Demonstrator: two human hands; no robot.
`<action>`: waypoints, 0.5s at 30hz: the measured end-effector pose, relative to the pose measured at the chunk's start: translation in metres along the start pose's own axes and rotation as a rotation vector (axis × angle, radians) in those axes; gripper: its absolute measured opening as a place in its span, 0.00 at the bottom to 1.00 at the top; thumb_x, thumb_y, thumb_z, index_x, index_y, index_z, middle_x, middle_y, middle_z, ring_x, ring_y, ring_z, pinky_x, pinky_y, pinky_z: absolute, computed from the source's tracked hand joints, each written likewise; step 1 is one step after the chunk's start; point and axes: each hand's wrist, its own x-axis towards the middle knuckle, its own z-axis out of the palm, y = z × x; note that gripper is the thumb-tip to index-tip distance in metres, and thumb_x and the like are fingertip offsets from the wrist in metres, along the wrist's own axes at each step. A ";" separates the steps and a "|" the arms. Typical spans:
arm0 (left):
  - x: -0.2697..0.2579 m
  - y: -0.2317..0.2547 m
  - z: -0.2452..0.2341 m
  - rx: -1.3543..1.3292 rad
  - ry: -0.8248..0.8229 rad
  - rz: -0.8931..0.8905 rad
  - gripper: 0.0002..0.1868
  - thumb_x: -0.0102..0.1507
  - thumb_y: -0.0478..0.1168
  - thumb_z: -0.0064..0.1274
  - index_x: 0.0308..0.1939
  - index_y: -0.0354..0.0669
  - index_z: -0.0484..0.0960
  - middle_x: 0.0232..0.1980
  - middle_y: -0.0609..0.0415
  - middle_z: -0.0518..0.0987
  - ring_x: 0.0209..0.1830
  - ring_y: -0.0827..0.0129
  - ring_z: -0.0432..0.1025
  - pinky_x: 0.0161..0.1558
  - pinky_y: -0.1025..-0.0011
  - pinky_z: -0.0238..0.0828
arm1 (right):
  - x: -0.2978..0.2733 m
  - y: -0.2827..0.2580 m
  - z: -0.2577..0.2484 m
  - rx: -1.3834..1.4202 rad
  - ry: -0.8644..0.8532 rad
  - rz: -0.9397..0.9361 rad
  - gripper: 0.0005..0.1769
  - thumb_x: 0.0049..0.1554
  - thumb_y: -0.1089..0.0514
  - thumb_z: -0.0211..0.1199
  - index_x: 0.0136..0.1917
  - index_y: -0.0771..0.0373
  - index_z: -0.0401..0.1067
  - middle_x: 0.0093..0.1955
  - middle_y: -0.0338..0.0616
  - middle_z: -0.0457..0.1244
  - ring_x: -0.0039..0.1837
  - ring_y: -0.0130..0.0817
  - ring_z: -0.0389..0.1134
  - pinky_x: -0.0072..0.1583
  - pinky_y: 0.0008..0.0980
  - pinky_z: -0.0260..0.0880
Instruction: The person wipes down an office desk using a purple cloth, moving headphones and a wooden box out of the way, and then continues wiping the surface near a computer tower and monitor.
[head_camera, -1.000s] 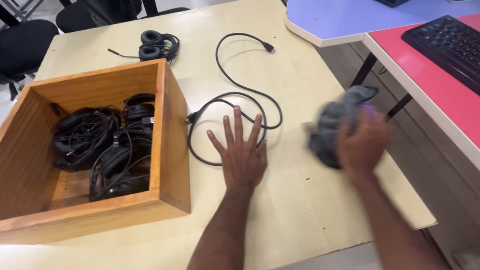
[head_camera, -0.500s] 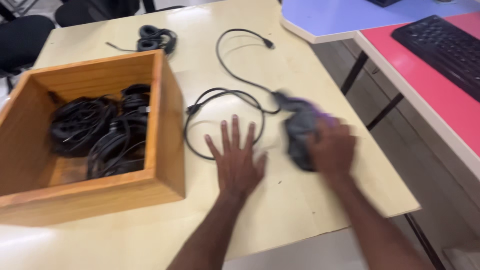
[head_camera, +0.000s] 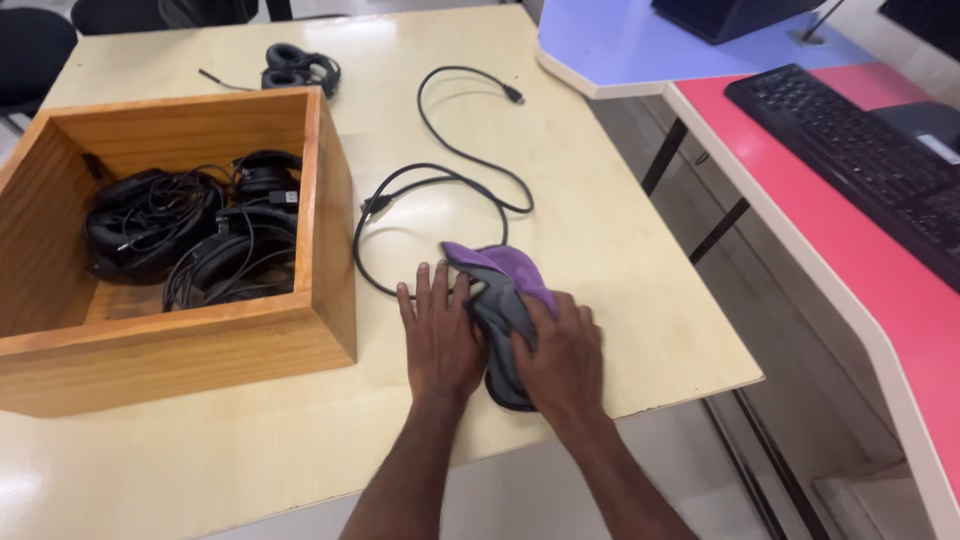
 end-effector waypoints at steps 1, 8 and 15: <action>0.001 0.003 -0.002 -0.058 0.016 0.014 0.32 0.62 0.49 0.48 0.69 0.43 0.70 0.75 0.42 0.63 0.80 0.48 0.49 0.76 0.44 0.34 | 0.001 0.006 -0.006 -0.048 -0.005 0.008 0.29 0.49 0.50 0.67 0.63 0.58 0.73 0.58 0.53 0.65 0.58 0.54 0.65 0.58 0.53 0.65; 0.001 0.008 -0.008 -0.197 0.003 0.069 0.34 0.62 0.58 0.50 0.68 0.46 0.71 0.75 0.40 0.63 0.77 0.49 0.51 0.75 0.45 0.35 | -0.006 0.153 -0.072 -0.448 0.081 0.267 0.30 0.54 0.45 0.67 0.65 0.61 0.76 0.58 0.60 0.64 0.59 0.62 0.64 0.58 0.56 0.65; 0.002 0.010 0.007 -0.054 0.045 -0.054 0.30 0.66 0.56 0.46 0.68 0.47 0.72 0.74 0.43 0.65 0.78 0.51 0.52 0.75 0.38 0.33 | -0.015 0.063 -0.027 0.212 0.178 -0.087 0.23 0.59 0.52 0.62 0.63 0.67 0.72 0.62 0.60 0.66 0.63 0.58 0.66 0.64 0.50 0.65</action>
